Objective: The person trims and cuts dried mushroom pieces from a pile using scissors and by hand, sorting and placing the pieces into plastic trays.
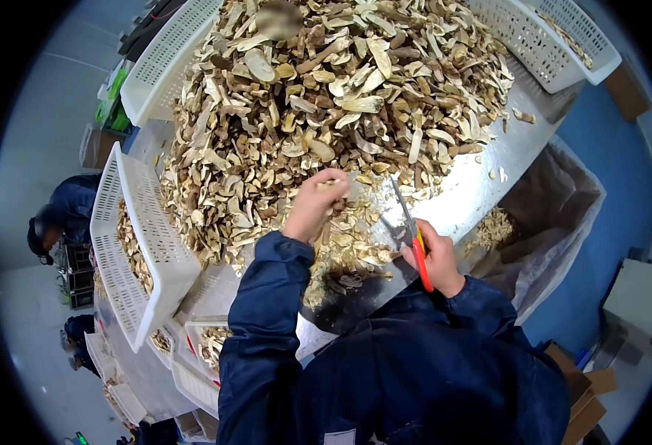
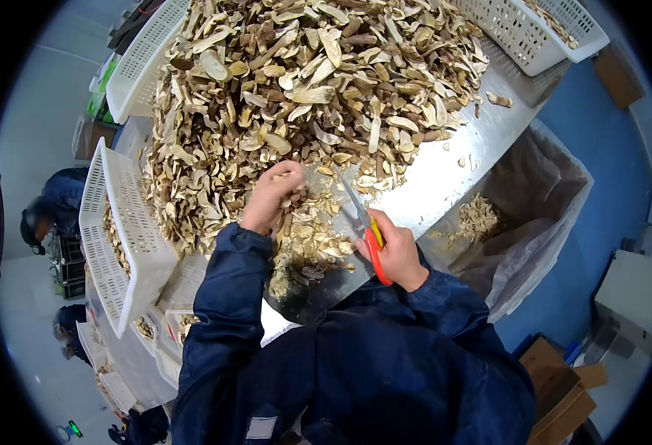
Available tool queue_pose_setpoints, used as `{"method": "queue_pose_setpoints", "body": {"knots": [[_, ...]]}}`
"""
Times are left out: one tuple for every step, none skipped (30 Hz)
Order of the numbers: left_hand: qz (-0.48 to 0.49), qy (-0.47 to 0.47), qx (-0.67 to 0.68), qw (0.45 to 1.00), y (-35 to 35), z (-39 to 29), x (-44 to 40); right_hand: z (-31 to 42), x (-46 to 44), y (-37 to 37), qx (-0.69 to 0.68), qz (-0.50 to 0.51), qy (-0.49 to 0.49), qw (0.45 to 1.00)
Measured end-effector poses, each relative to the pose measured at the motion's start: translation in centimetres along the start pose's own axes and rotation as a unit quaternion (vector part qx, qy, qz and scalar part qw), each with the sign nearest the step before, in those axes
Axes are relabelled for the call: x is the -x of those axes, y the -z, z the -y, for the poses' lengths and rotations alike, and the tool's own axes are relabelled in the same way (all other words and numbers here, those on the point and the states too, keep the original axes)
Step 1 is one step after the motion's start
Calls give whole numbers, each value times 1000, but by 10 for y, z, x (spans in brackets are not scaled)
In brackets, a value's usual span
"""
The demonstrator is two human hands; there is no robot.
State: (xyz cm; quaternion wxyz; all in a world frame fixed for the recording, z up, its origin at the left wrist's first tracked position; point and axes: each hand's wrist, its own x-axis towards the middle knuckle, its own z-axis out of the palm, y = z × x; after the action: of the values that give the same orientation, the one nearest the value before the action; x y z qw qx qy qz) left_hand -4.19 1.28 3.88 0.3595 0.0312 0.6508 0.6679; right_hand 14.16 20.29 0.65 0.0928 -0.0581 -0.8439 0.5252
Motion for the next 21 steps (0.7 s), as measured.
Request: {"method": "queue_pose_setpoints", "body": {"knots": [[-44,30,112,992,-2,0,5,0,0,0,-4,-1,-1,1000],[-88,59,223,969,-5,-2,12,-1,0,0,-8,-2,-2,1000],[-132,87,330,931,-8,-4,17,-1,0,0,-11,-3,-3,1000],[-97,82,323,938,-3,4,16,0,0,0,-14,-2,-3,1000],[-56,72,261,961,4,15,9,0,-1,0,-16,-3,-2,1000],[-14,62,196,978,3,14,2,1,-1,0,-18,-4,-2,1000],[30,51,131,990,3,14,-2,0,-1,0,-19,-6,-1,1000],[-40,34,-16,999,-5,16,-5,-1,0,-1,-20,-8,0,1000],[-66,-178,-243,951,-11,21,-12,-1,0,-1,-19,-10,1,1000],[-98,-192,-354,910,-16,24,-18,-2,0,-2,-17,-13,-1,1000],[-131,-204,-460,854,-20,26,-22,-2,1,-2,-15,-16,-3,1000],[-138,-228,-517,814,-26,29,-26,-1,0,-2,-13,-16,-3,1000],[-149,-247,-572,768,-30,33,-28,1,1,-2,-4,-21,-15,1000],[-130,-242,-587,762,-31,33,-30,4,3,1,3,-22,-23,999],[-133,-253,-604,744,-28,37,-32,5,0,-1,5,-13,-18,1000],[-143,-209,-598,761,-17,55,-38,-7,5,-4,19,-18,-12,1000],[-149,-164,-610,761,-15,53,-32,-23,10,-8,27,-16,-2,999],[-142,-185,-588,775,-10,50,-23,-19,7,-7,31,5,-24,999],[-165,-218,-493,826,-17,23,10,-14,6,-1,43,28,-49,997],[-173,-230,-428,856,-6,17,26,-16,5,-2,28,32,-30,999],[-186,-205,-387,880,-1,4,50,-21,5,-4,13,24,-18,999]]}}
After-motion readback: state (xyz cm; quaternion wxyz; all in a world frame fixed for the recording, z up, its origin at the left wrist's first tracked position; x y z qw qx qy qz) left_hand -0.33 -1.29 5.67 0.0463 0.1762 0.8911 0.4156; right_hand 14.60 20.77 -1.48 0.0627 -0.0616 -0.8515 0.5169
